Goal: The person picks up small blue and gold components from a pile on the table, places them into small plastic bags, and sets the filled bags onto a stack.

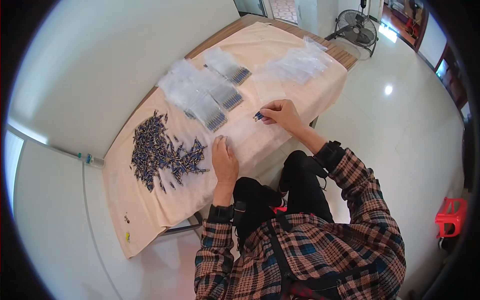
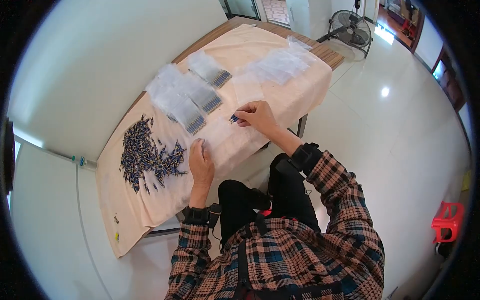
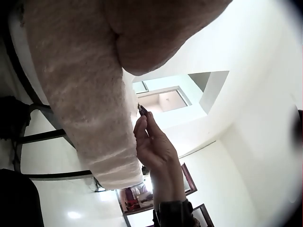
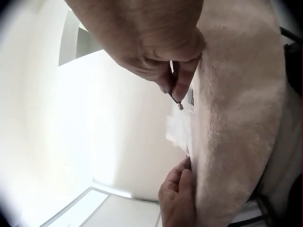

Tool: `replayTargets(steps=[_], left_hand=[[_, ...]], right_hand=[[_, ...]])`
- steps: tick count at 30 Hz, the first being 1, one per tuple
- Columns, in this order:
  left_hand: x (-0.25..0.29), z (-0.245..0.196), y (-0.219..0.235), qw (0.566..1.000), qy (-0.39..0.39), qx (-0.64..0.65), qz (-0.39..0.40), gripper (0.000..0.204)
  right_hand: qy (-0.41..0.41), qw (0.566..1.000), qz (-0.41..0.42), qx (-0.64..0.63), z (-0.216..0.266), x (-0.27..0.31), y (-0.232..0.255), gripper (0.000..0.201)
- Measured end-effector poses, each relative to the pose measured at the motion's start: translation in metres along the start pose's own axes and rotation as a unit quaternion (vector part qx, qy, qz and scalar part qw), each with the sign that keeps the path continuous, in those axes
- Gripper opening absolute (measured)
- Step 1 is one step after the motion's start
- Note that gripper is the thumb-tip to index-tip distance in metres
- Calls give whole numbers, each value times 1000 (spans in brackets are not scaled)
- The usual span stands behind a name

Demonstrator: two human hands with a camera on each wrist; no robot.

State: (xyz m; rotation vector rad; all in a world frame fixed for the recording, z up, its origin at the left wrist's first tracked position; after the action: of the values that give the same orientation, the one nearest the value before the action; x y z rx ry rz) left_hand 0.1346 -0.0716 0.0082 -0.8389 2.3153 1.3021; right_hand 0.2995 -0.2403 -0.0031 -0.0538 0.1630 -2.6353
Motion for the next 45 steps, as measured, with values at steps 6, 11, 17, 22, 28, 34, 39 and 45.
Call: replayTargets(steps=[6, 11, 17, 22, 28, 34, 39, 45], left_hand=[[1, 0, -3, 1000, 11, 4, 16, 27], [1, 1, -3, 999, 25, 13, 16, 26], [1, 0, -2, 999, 31, 17, 14, 26], [0, -1, 0, 999, 32, 25, 13, 26], [0, 0, 0, 999, 39, 33, 19, 27], [1, 0, 1, 997, 42, 58, 15, 30], [2, -3, 3, 999, 28, 33, -12, 26], [3, -21, 7, 998, -68, 10, -12, 28]], right_hand=[[-18, 999, 42, 10, -7, -9, -9, 17], [-30, 996, 72, 31, -6, -11, -12, 17], [-38, 993, 110, 10, -8, -13, -22, 17], [-25, 988, 137, 67, -5, -12, -28, 19], [0, 981, 146, 129, -1, -16, -38, 17], [82, 958, 78, 264, -1, -15, -46, 14], [120, 940, 55, 314, 1, -15, -49, 17], [124, 942, 77, 303, -1, -16, -50, 18]])
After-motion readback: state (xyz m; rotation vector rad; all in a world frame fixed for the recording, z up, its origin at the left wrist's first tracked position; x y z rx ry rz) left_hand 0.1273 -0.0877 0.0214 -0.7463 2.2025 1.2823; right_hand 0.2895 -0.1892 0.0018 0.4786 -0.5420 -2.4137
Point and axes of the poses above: each hand's wrist, its own x-axis away from the middle knuckle, its own y-axis out of the back of the hand, z = x × y, the point moved 6 cm from there along -x, towards the middle knuckle, and after that the axes turned 7 degrees about x, right-handed, at the moved point
